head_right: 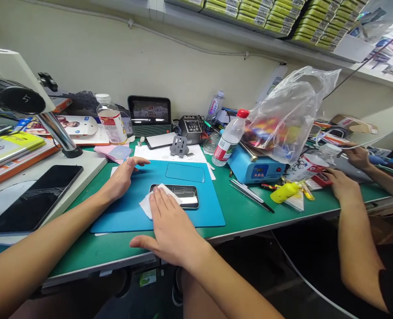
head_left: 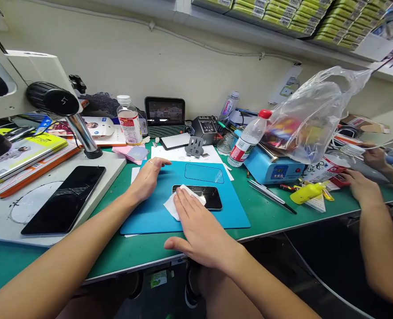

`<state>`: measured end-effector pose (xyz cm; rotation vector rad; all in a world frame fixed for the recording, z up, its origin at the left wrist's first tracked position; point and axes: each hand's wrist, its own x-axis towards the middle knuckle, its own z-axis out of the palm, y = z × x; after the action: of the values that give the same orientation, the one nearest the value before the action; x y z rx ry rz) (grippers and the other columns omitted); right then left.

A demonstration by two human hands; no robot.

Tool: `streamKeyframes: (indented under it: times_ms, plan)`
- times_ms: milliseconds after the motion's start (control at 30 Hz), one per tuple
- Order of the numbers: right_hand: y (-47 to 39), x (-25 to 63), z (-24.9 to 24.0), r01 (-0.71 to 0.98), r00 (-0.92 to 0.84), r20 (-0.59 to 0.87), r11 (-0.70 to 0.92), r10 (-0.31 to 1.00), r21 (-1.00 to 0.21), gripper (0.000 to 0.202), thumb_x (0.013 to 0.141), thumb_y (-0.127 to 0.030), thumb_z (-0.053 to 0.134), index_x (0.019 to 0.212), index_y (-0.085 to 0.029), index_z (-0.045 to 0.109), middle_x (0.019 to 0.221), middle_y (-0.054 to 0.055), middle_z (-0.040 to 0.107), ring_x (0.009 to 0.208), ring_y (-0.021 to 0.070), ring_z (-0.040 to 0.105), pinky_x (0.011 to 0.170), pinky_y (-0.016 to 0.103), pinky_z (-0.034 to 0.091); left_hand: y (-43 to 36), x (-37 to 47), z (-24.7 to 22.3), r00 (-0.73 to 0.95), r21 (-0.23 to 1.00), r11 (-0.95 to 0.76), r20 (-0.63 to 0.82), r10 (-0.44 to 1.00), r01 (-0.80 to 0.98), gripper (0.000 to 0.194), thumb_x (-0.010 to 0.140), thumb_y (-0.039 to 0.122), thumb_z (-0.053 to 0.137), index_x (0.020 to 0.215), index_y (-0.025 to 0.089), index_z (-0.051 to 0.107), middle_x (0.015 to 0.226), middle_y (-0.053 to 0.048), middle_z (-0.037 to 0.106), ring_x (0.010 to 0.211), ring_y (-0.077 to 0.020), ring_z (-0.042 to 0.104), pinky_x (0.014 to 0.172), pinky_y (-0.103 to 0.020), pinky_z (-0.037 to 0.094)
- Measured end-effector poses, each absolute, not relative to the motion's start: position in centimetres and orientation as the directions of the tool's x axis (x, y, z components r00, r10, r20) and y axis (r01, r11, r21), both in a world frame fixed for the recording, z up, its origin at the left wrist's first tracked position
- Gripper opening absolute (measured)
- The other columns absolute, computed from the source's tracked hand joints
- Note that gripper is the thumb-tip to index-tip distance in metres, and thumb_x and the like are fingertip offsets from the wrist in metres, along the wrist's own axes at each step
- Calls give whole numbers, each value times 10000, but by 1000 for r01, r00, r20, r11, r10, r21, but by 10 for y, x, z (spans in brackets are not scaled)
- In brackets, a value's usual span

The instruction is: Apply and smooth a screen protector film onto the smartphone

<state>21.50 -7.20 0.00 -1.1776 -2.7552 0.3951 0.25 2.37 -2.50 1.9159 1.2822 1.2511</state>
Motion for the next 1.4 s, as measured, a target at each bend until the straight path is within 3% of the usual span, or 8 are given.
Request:
streamKeyframes:
  times_ms: [167, 333, 533, 700, 933, 1400]
  plan:
    - [-57, 245, 6, 809, -567, -67, 539, 821, -234, 1009, 936, -771, 293, 1590, -3, 255, 1674, 237, 152, 1568, 337, 115, 1266, 519, 218, 21, 2, -23, 117, 806, -388, 377, 919, 446, 766, 1007, 677, 112, 1157, 190, 684, 1206, -106, 678, 1112, -267, 599, 1036, -462, 466]
    - [-61, 260, -1, 883, -449, -15, 440, 894, -165, 1027, 928, -780, 299, 1584, 9, 262, 1664, 260, 180, 1562, 354, 130, 1255, 551, 229, 21, 3, -23, 124, 811, -372, 356, 926, 452, 771, 1002, 682, 107, 1163, 193, 681, 1215, -107, 674, 1112, -274, 599, 1004, -465, 485]
    - [-89, 263, -10, 889, -439, 46, 441, 897, -120, 1043, 915, -787, 318, 1592, 2, 243, 1666, 243, 181, 1562, 356, 110, 1249, 552, 255, 22, 3, -25, 121, 813, -372, 358, 926, 448, 772, 1001, 681, 104, 1160, 201, 687, 1196, -109, 676, 1100, -278, 594, 1001, -463, 482]
    - [-107, 266, -10, 878, -473, 25, 474, 880, -64, 1083, 887, -802, 370, 1593, 9, 236, 1668, 238, 150, 1557, 379, 91, 1252, 581, 224, 21, 3, -23, 123, 812, -389, 374, 919, 436, 762, 1006, 675, 117, 1149, 191, 688, 1180, -105, 680, 1088, -272, 593, 1010, -462, 479]
    - [-122, 269, -5, 865, -502, -1, 502, 865, -26, 1021, 932, -744, 360, 1599, 11, 198, 1663, 238, 130, 1554, 378, 116, 1225, 601, 283, 21, 2, -20, 111, 815, -390, 381, 918, 429, 785, 998, 690, 121, 1108, 178, 706, 1145, -108, 691, 1064, -271, 605, 1003, -454, 486]
    - [-110, 265, -4, 849, -524, 27, 525, 851, -61, 1009, 914, -743, 428, 1594, -17, 259, 1665, 232, 179, 1550, 379, 150, 1224, 575, 309, 24, 4, -23, 130, 806, -410, 394, 910, 426, 754, 1012, 673, 125, 1126, 199, 701, 1171, -104, 684, 1101, -269, 607, 1003, -445, 482]
